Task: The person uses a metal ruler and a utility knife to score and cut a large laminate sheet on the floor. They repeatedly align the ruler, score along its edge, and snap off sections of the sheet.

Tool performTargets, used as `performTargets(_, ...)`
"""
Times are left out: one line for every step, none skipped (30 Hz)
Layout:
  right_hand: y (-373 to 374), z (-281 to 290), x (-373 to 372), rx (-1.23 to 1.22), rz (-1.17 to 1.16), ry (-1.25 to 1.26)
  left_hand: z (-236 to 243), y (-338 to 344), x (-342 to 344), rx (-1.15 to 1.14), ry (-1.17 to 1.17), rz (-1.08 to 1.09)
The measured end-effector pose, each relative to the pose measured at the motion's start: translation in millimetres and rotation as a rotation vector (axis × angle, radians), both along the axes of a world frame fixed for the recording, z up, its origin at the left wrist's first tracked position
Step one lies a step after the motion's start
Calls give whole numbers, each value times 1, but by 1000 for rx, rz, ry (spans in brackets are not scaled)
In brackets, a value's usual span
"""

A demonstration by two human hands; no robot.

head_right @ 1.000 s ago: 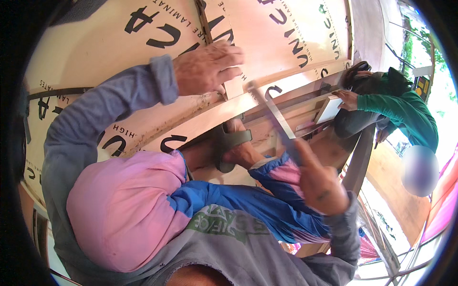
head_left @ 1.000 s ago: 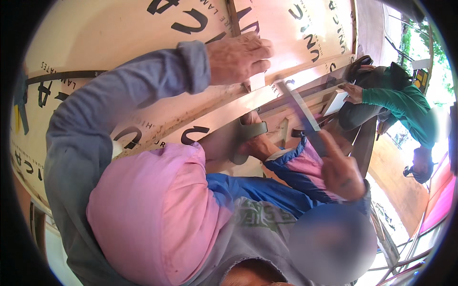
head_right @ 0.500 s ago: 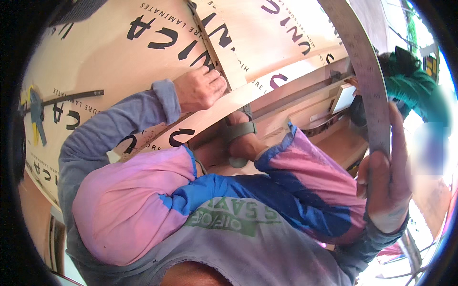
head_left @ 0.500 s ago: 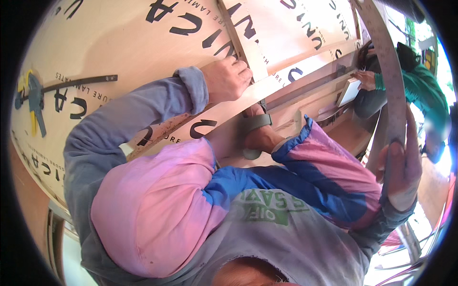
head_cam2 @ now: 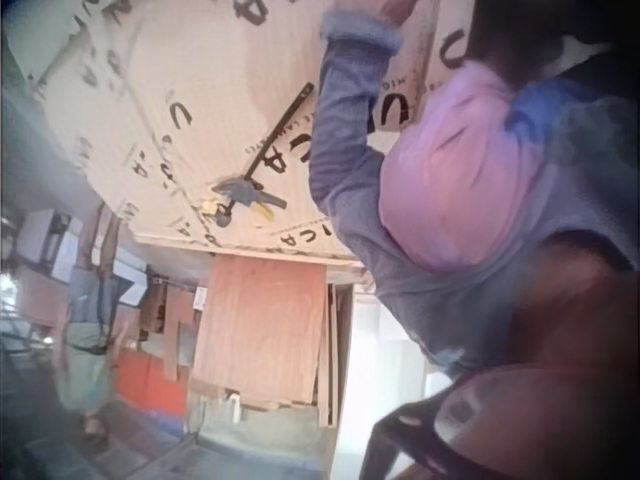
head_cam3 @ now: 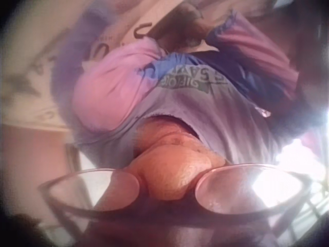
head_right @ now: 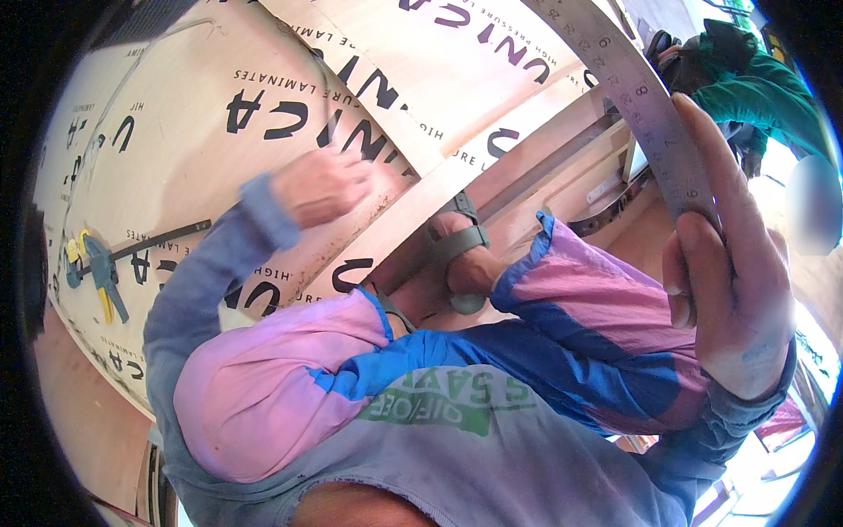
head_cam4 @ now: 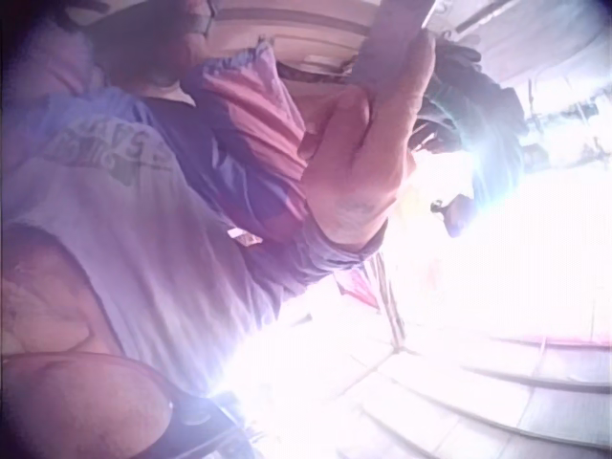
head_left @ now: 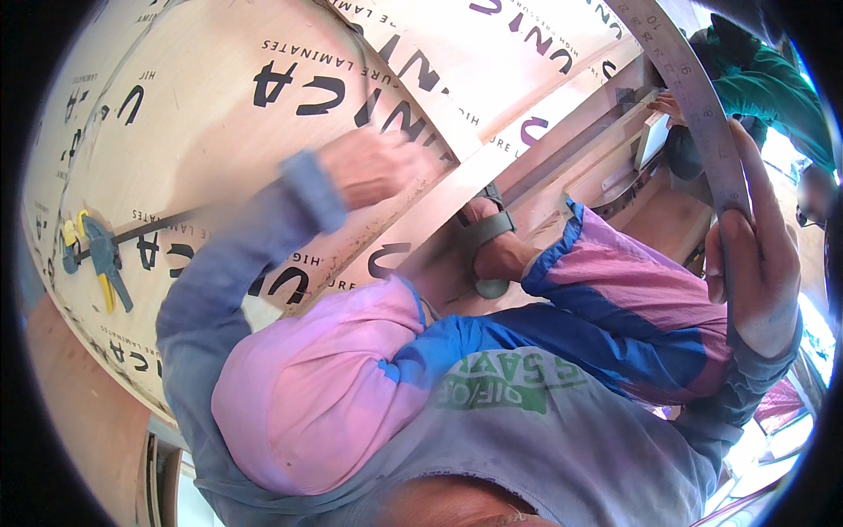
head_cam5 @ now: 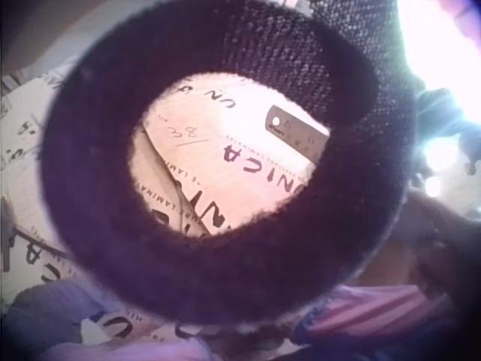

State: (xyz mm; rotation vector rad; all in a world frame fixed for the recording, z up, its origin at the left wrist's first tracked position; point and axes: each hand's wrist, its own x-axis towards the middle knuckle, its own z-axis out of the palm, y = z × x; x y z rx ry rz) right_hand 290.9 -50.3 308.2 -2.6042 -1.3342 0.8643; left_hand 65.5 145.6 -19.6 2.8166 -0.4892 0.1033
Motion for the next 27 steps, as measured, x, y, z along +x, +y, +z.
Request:
performTargets(-3, -2, 2, -4, -11, -5, 24, 11, -23, -19, 179, 71)
performTargets(-6, -3, 0, -12, -28, -18, 44, 21, -47, -36, 349, 132)
performTargets(-10, -5, 3, -7, -15, -31, 60, 26, -76, -28, 387, 200)
performTargets(-16, -11, 10, 8, -7, -22, 77, 29, -104, 3, 435, 283)
performTargets(-19, -11, 11, 7, -7, -33, 74, 29, -127, 87, 873, 353)
performTargets(-21, -12, 19, 30, 2, -34, 104, 27, -128, 24, 990, 329)
performTargets(-13, -11, 19, 48, -21, -16, 114, 28, -137, -99, 1079, 271)
performTargets(-10, -14, 19, 75, -60, -7, 111, 30, -141, -222, 1156, 194)
performTargets(-4, -15, 21, 101, -88, 8, 99, 29, -148, -281, 1098, 161)
performTargets(2, -8, 20, 111, -88, -4, 92, 31, -149, -352, 1032, 98)
performTargets(8, -5, 18, 123, -80, -21, 99, 34, -134, -271, 956, 171)
performTargets(11, -1, 16, 131, -31, -59, 104, 39, -109, -188, 878, 234)
performTargets(14, 2, 13, 156, -12, -66, 92, 47, -87, -191, 769, 330)
performTargets(19, -7, 20, 201, 46, -16, 81, 51, -79, -181, 702, 478)
performTargets(18, -1, 13, 190, 47, -36, 58, 62, -53, -108, 422, 448)
performTargets(20, 0, 11, 194, 70, -30, 43, 68, -36, -26, 160, 445)
performTargets(21, 1, 9, 199, 96, -19, 34, 68, -21, 1, 206, 483)
performTargets(20, 2, 8, 195, 107, -3, 27, 64, -6, 22, 249, 513)
performTargets(20, 4, 9, 192, 120, 12, 19, 59, 7, 19, 273, 642)
performTargets(17, 5, 9, 184, 118, 40, 13, 51, 20, 14, 302, 763)
performTargets(15, 5, 9, 191, 124, 55, 5, 47, 26, 15, 335, 892)
performTargets(12, 5, 8, 191, 126, 69, -13, 46, 30, -57, 259, 926)
performTargets(8, 3, 8, 205, 124, 58, -19, 44, 38, -79, 233, 926)
performTargets(8, -3, 12, 212, 128, 73, -19, 43, 35, -74, 225, 960)
performTargets(7, -9, 15, 215, 130, 88, -21, 41, 32, -69, 218, 997)
performTargets(6, -6, 16, 187, 96, 76, -26, 38, 34, -49, 213, 986)
performTargets(5, -8, 17, 194, 90, 73, -28, 37, 35, -73, 220, 972)
